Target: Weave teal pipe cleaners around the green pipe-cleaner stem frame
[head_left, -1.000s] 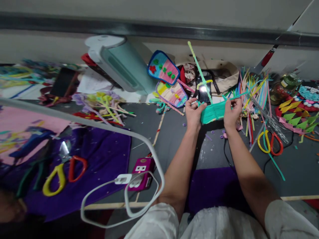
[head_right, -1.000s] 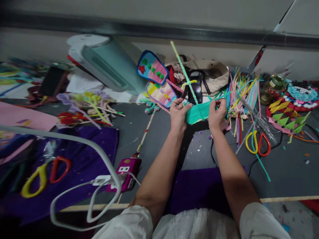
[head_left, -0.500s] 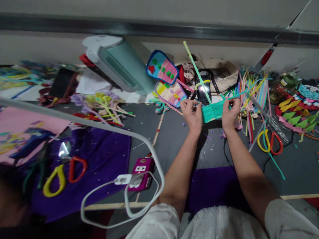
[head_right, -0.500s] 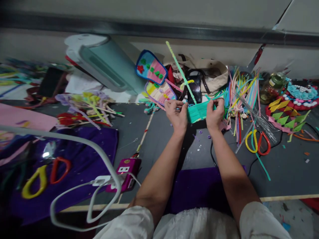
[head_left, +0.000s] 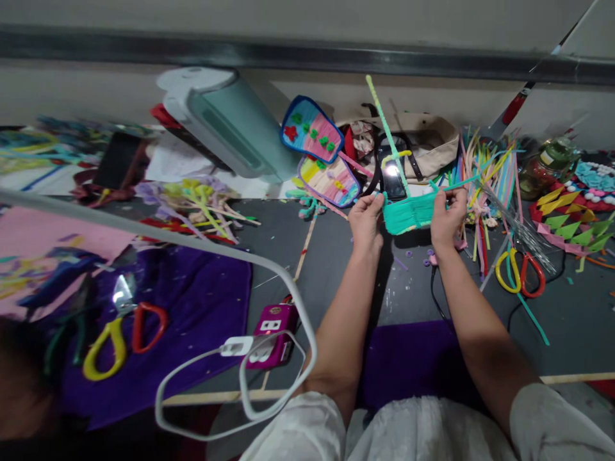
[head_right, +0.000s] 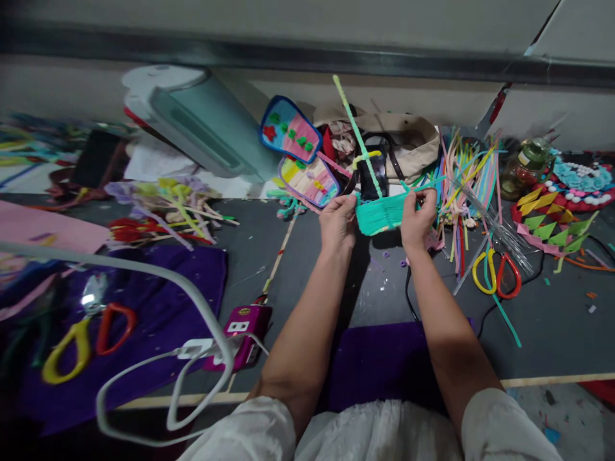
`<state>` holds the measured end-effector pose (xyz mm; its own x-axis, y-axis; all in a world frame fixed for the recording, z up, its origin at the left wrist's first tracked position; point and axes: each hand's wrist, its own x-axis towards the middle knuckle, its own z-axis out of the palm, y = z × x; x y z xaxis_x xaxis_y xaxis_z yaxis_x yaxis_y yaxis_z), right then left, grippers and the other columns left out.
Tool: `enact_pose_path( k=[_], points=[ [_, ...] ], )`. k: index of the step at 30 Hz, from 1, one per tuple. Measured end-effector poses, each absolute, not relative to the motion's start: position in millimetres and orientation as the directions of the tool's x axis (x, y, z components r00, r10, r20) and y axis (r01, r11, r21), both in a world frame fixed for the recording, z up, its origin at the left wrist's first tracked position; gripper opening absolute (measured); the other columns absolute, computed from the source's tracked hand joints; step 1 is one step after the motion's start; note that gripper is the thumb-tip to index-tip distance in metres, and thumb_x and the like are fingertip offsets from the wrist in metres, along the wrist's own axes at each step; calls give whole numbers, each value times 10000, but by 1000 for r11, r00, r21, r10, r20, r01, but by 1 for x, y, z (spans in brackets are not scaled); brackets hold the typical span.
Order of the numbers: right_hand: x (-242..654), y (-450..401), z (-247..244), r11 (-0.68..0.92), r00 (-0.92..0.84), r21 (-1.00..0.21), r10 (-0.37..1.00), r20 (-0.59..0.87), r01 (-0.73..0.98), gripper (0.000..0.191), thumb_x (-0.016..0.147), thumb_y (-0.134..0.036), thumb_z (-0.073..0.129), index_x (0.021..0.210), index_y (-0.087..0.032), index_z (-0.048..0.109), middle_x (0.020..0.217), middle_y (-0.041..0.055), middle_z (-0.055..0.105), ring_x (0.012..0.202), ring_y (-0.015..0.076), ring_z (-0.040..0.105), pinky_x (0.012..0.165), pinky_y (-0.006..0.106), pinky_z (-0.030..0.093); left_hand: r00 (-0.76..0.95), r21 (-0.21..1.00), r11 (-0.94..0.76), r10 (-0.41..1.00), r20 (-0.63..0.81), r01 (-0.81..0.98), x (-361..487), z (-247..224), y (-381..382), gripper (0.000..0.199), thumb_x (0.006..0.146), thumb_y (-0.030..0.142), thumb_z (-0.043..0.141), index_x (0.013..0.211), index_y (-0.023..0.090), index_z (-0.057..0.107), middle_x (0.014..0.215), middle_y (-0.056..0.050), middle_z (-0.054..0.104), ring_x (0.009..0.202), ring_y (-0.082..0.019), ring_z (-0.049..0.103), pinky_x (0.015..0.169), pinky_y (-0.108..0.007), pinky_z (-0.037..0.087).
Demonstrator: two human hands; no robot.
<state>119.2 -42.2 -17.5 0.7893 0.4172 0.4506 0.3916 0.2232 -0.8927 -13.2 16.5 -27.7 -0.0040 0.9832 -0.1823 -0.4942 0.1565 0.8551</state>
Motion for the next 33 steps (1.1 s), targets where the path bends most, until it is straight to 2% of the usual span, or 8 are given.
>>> enact_pose_path(
  k=[7,11,15,19,21,24,28,33],
  points=[
    [122,-40,-20,248,793,-900,428,433,357,188,918,-340,546,801,-237,442,747,-58,477,675,105,478,719,266,444,271,669,468,883,-383,-577,-17,-31,28,134,792,210,794,797,184,663,694,-5,705,638,-134,665,681,-268,566],
    [120,-39,-20,249,795,-903,431,427,350,192,919,-338,545,795,-239,437,749,-59,471,671,105,472,721,266,438,359,604,539,842,-402,-587,-18,-37,33,121,827,231,773,838,178,665,708,-10,706,728,-158,709,768,-291,585],
    [119,-40,-19,253,790,-899,431,436,358,193,923,-337,542,794,-241,435,758,-54,467,689,114,479,746,276,441,366,613,559,829,-423,-558,-17,-40,34,209,789,297,813,890,184,669,706,-15,701,753,-192,720,773,-338,592],
    [116,-42,-16,241,788,-894,423,448,379,186,921,-342,535,797,-242,438,770,-46,475,710,122,487,777,291,454,174,723,391,917,-359,-570,-13,-38,27,223,719,214,847,741,183,627,667,-4,679,636,-140,647,663,-272,544],
    [113,-44,-14,242,780,-891,431,454,385,182,922,-354,529,806,-242,444,783,-39,481,729,125,492,795,299,465,22,823,204,974,-226,-530,-12,-35,22,230,709,210,842,701,179,614,658,14,660,604,-107,599,622,-227,495],
    [109,-46,-11,245,760,-887,458,461,391,179,928,-366,524,823,-241,451,807,-26,493,777,132,507,835,317,480,-141,945,-48,990,3,-324,-15,-31,17,178,716,213,824,705,176,651,659,32,628,606,-88,551,609,-198,428],
    [105,-48,-9,252,746,-878,464,478,407,170,929,-362,527,833,-238,460,820,-22,501,791,133,521,835,319,485,-197,978,-192,965,174,-75,-19,-23,14,108,719,151,795,694,179,694,679,19,618,644,-113,537,644,-221,406],
    [104,-50,-6,271,733,-863,455,506,428,144,925,-335,530,839,-232,478,831,-15,519,801,134,539,820,298,473,-132,958,-280,949,285,54,-20,-16,10,139,667,115,823,693,190,709,768,-12,612,725,-152,542,720,-251,419]
  ],
)
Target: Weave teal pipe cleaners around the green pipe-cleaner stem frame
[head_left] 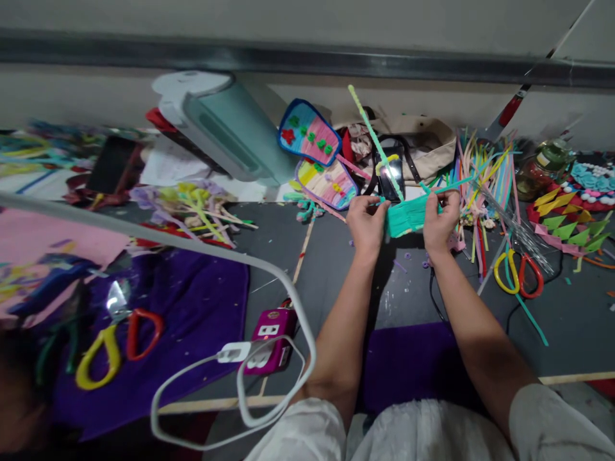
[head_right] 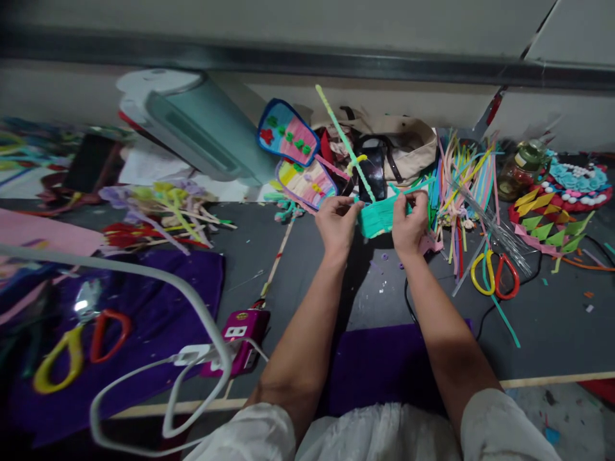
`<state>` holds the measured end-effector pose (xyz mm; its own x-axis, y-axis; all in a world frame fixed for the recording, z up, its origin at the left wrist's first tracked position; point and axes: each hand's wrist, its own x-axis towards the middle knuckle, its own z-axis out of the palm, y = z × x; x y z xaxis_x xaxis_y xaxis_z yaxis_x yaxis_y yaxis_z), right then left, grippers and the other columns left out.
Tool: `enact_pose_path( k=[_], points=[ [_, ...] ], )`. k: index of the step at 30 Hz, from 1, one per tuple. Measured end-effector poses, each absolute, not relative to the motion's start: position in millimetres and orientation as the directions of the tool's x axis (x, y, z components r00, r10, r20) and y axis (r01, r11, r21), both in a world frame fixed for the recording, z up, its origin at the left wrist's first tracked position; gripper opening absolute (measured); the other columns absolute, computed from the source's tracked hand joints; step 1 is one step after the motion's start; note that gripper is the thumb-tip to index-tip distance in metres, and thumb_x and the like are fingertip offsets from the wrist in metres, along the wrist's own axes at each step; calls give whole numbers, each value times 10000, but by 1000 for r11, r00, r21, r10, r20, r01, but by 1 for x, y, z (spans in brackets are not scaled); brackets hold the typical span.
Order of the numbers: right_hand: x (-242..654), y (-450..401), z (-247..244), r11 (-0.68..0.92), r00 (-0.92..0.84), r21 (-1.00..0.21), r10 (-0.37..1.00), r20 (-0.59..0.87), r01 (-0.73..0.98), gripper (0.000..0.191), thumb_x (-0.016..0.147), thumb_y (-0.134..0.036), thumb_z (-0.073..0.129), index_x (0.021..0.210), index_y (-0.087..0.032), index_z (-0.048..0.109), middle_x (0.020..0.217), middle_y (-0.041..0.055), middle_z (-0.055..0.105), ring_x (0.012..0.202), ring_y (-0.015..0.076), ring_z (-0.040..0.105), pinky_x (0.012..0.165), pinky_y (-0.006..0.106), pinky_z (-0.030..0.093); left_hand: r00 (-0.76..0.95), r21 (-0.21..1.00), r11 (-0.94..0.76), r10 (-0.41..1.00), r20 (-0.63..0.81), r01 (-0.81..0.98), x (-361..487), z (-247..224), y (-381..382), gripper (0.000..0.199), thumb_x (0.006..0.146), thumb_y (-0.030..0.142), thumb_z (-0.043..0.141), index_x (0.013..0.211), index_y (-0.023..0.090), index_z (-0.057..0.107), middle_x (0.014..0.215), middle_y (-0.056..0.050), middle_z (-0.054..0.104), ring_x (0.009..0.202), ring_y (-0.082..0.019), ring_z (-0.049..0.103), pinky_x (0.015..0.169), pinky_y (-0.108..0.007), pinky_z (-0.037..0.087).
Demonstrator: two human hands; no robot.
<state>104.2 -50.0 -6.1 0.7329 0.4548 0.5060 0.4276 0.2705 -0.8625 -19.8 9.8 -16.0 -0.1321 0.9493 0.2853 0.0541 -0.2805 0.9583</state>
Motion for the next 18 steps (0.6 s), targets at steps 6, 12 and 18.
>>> enact_pose_path(
  k=[6,12,18],
  points=[
    [102,-51,-5,251,728,-868,473,497,429,146,925,-344,521,837,-237,476,815,-18,517,789,139,530,821,304,475,-40,952,-264,961,274,155,-22,-16,9,118,688,127,775,656,208,696,787,-13,586,726,-169,518,762,-285,426],
    [103,-51,-4,250,731,-872,476,489,421,146,927,-335,527,838,-231,476,817,-20,522,792,131,534,835,302,478,-15,981,-163,986,165,110,-23,-17,14,107,690,125,746,624,189,692,704,-6,590,693,-151,522,698,-259,422],
    [111,-48,-7,262,757,-870,429,492,417,145,925,-332,537,839,-227,487,806,-32,520,750,120,523,794,288,474,218,962,187,966,-142,-200,-28,-15,19,182,668,274,835,683,160,694,632,3,615,546,-99,503,538,-224,398]
  ],
)
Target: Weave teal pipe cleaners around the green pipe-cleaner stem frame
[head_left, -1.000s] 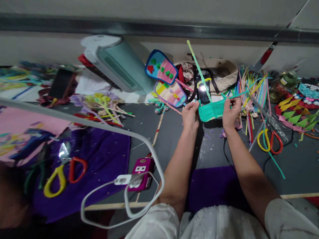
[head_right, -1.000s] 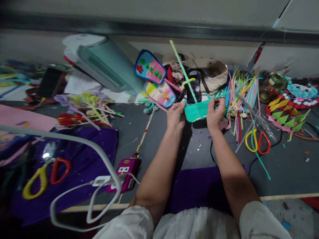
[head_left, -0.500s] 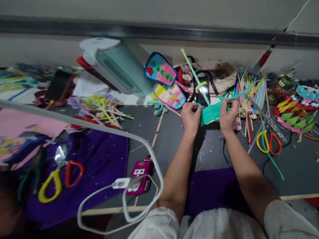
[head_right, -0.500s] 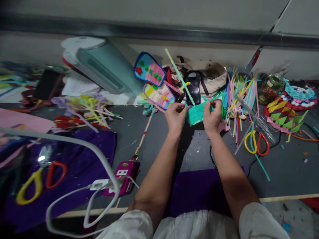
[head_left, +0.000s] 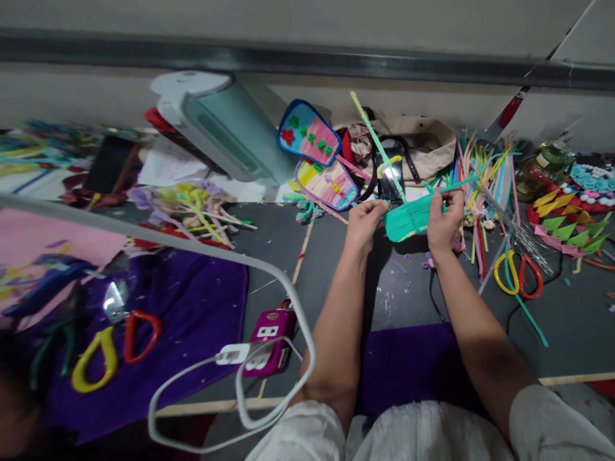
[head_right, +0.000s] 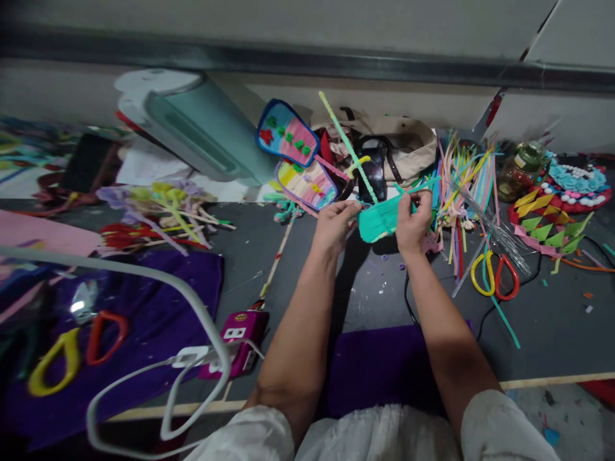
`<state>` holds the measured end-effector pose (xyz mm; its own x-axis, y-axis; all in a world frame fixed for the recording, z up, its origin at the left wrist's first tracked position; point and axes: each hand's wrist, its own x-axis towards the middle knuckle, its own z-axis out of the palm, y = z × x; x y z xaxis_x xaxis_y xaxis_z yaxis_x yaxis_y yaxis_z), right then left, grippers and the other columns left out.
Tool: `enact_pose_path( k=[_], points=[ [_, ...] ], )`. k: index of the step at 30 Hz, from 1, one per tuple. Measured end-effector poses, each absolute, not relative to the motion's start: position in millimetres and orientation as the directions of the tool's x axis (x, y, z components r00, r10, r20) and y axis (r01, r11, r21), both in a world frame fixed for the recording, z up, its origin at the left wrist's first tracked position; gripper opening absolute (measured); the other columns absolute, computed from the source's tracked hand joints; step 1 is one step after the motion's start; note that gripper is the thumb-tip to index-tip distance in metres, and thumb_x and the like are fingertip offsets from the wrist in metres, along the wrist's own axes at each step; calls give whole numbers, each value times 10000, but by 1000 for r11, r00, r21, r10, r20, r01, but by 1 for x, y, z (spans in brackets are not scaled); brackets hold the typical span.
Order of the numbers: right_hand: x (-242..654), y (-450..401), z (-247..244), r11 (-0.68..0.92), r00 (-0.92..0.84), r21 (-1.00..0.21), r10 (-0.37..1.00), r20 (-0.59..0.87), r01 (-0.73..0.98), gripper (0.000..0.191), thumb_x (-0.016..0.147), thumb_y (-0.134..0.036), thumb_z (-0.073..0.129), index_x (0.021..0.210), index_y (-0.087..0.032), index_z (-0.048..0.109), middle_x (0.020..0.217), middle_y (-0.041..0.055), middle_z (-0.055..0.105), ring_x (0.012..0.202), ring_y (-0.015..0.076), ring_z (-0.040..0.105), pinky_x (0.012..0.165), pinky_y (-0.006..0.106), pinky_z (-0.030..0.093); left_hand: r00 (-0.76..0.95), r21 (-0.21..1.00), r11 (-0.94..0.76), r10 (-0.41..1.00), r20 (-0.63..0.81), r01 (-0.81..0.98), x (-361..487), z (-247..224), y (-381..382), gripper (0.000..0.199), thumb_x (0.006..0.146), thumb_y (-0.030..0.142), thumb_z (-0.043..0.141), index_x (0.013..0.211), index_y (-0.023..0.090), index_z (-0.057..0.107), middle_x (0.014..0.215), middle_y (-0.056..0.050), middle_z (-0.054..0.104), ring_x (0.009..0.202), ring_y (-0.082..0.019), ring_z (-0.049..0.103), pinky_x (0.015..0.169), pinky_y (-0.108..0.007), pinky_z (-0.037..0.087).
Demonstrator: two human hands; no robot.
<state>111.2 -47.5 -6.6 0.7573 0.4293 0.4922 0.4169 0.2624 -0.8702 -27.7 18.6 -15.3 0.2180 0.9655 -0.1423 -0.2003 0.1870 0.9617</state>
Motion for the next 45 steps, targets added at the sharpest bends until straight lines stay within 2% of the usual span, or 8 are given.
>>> enact_pose_path(
  k=[4,9,15,18,24,29,39,45],
  points=[
    [118,-42,-13,276,775,-873,404,485,402,176,930,-347,541,821,-230,467,772,-49,490,698,111,491,760,284,466,380,865,371,894,-235,-338,-34,-14,21,306,589,287,918,727,136,691,796,-38,713,621,-113,606,596,-243,498],
    [123,-36,-24,294,789,-881,400,465,370,214,932,-374,545,805,-232,448,748,-59,462,668,103,479,692,256,425,492,762,509,821,-290,-400,-34,-18,22,220,676,217,875,771,125,699,759,-13,701,614,-110,618,606,-242,515],
    [126,-32,-28,317,804,-899,420,420,304,233,926,-391,549,800,-233,433,724,-72,436,629,93,453,641,235,396,513,636,599,785,-347,-486,-29,-18,19,133,761,172,810,795,163,681,814,-5,732,733,-140,681,744,-294,570],
    [127,-32,-27,323,810,-900,418,412,292,231,923,-386,553,799,-234,430,723,-73,444,628,91,450,643,234,402,477,661,581,801,-361,-475,-27,-20,20,154,760,190,818,839,165,688,801,-10,727,721,-142,685,721,-289,574],
    [128,-31,-27,328,813,-902,419,404,280,222,917,-364,561,796,-236,427,725,-71,432,639,95,451,644,238,408,371,759,466,874,-314,-455,-26,-21,22,323,663,167,881,910,183,674,755,30,694,613,-98,649,634,-235,554],
    [128,-32,-27,322,810,-898,412,417,299,223,919,-371,552,794,-234,428,732,-68,431,646,97,450,660,245,405,354,789,425,892,-281,-444,-27,-19,22,308,631,104,856,882,163,687,712,32,680,564,-72,613,574,-188,519],
    [128,-32,-28,308,805,-903,427,412,300,210,919,-364,540,800,-235,426,729,-70,443,634,91,445,646,241,398,532,765,486,816,-224,-423,-34,-22,22,257,710,223,863,892,171,690,848,-8,706,711,-114,648,659,-227,523],
    [127,-32,-28,286,801,-903,427,420,321,209,922,-360,534,795,-235,426,727,-71,437,642,93,448,653,243,404,598,715,531,777,-196,-455,-35,-21,20,268,708,224,859,871,172,652,854,4,684,733,-122,636,676,-241,512]
  ],
)
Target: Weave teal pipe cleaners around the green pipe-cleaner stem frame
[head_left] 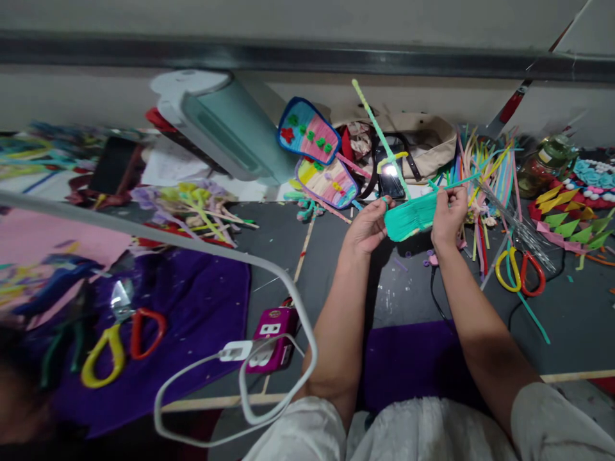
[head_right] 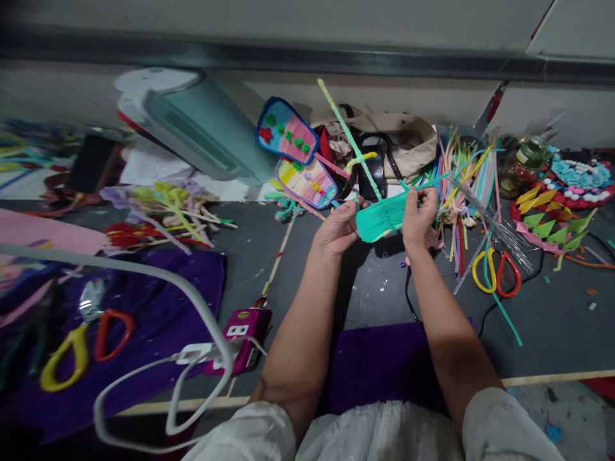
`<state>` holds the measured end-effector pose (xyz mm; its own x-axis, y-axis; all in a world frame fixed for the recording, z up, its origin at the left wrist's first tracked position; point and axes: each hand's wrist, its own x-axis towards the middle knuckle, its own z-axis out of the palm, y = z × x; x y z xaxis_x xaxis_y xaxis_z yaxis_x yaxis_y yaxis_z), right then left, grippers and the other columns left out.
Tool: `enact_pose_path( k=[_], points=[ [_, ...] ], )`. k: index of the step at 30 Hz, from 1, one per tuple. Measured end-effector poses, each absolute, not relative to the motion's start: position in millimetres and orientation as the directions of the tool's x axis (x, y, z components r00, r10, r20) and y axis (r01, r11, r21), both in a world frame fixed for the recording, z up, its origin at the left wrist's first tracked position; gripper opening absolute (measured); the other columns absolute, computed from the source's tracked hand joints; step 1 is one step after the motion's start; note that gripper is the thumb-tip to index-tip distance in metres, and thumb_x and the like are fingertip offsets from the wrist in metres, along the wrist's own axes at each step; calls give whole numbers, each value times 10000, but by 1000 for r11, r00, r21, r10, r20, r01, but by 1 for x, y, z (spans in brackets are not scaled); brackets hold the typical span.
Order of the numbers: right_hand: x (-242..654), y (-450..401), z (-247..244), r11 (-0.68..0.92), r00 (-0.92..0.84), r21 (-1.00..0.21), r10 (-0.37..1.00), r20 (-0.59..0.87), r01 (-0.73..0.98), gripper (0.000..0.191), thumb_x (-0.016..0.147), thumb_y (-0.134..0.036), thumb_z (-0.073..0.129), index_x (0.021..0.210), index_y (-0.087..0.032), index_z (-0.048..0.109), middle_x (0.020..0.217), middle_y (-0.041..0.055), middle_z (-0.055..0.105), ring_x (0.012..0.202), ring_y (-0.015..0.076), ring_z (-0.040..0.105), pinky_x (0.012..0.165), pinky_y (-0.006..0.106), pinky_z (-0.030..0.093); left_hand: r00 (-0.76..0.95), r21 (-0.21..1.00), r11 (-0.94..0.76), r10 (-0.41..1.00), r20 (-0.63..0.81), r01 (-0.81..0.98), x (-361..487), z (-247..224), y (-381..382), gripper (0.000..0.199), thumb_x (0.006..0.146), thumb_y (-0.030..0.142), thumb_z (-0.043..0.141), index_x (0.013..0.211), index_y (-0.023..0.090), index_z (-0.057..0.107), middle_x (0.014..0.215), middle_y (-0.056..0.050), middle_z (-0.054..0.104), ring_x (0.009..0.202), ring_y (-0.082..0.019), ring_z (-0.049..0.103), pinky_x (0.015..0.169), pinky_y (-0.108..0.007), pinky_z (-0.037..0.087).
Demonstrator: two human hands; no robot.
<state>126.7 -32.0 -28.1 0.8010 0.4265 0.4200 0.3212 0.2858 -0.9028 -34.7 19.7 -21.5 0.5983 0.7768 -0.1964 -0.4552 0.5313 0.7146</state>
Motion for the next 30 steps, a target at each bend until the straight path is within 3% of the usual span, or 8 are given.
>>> enact_pose_path(
  k=[5,9,13,16,22,30],
  points=[
    [125,-33,-26,296,804,-902,423,419,314,217,919,-363,551,792,-235,431,734,-68,433,661,97,453,684,243,424,574,705,541,786,-228,-459,-29,-18,18,285,669,219,873,830,177,642,798,17,661,686,-121,612,645,-254,506],
    [124,-36,-23,298,801,-902,428,418,312,208,927,-368,549,807,-240,438,766,-53,452,694,111,468,733,265,461,409,815,428,874,-262,-392,-20,-16,16,259,696,306,854,803,184,652,727,7,638,606,-121,559,575,-250,445],
    [118,-42,-15,293,793,-891,416,446,347,195,930,-360,543,810,-243,443,778,-44,462,719,121,482,787,291,480,137,967,53,990,-19,-249,-16,-17,12,256,694,294,849,733,189,619,679,30,566,591,-96,488,569,-227,378],
    [112,-46,-8,288,777,-878,416,473,381,175,929,-349,543,820,-242,457,797,-37,476,755,129,507,820,306,482,-6,986,-162,987,161,-47,-17,-18,9,236,735,264,808,702,196,584,675,36,554,625,-102,483,608,-225,371],
    [101,-51,-3,329,714,-848,459,528,415,153,936,-353,536,853,-234,489,840,-19,515,808,131,544,848,317,487,-53,940,-236,965,256,245,-20,-16,4,235,759,284,793,706,211,576,686,29,557,660,-133,484,664,-249,362],
    [89,-53,-3,421,558,-752,505,658,507,151,958,-359,497,866,-242,523,911,19,582,922,159,607,925,377,515,-58,909,-287,946,318,302,-23,-20,6,192,790,272,731,705,215,568,707,20,554,666,-147,483,654,-253,332]
  ],
)
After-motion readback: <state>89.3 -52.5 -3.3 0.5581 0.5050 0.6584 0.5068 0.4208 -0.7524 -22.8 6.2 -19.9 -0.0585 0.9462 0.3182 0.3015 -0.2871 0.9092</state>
